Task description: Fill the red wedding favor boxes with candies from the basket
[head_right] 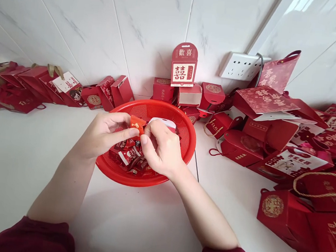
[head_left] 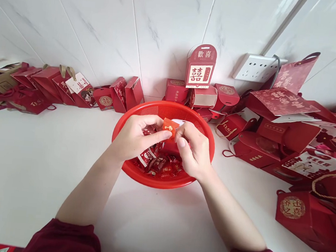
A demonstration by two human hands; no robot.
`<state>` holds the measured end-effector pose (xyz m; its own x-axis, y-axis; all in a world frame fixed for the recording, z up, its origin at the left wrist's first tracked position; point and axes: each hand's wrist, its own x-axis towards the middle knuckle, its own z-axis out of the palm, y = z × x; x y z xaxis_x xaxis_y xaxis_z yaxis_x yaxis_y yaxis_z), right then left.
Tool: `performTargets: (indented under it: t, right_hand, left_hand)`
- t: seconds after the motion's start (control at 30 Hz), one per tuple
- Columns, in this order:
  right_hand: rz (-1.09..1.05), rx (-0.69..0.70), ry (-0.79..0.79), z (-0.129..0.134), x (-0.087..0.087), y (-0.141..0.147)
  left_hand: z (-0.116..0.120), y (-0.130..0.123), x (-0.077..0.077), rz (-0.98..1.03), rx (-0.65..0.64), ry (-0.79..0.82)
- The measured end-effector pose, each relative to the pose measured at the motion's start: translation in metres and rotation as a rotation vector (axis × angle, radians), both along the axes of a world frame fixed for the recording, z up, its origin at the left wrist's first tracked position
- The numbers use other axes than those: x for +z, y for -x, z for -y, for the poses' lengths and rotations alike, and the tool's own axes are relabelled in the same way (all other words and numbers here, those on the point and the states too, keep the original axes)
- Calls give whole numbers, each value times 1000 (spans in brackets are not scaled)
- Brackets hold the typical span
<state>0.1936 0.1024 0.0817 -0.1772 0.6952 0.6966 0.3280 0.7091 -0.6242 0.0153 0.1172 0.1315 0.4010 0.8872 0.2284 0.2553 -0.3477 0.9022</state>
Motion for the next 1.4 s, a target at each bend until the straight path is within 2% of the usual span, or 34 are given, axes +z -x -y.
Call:
performTargets:
  t: [0.1,0.23,0.37,0.43,0.5,0.57,0.63,0.73,0.8,0.93,1.07,1.17,1.3,1.4]
  right_hand:
    - [2,48,96,1,3,-3]
    - [-32,261,261,2,6,-12]
    - [-60,357,294,0,6,-14]
    - [-85,357,285,-1,5,-13]
    - [-126,295,261,-1,5,-13]
    - [-163,216,238,0,6,-14]
    - [-168,213,252,1,10,-18]
    - [-87,433,430,3,18,-26]
    - [-59,583,578,4,21,-32]
    - [-110,653,670,3,23,-38]
    - [-93,651,684,2,23,-39]
    - [-93,569,642,0,24,-40]
    - [-22,352,578,-1,30,-50]
    - [58,110,529,-1,32,-62]
  left_hand:
    - [1,-1,1,-62,-55,-60]
    - [2,1,-1,-52,-158,-48]
    - [1,3,-2,-50,-240,10]
    - [0,2,-2,-23,-246,46]
    - [0,0,-2,45,-228,75]
    - [0,-1,-1,83,-184,69]
    - [-1,0,-1,75,-136,34]
    - [-2,4,-1,91,-105,-15]
    - [-1,5,-1,107,-147,14]
    - [1,3,1,126,-270,126]
    - [2,2,2,96,-279,69]
    - [2,2,0,-11,-203,-36]
    - [-4,-3,-11,-336,-69,-346]
    - [-14,-5,-24,-614,-49,-554]
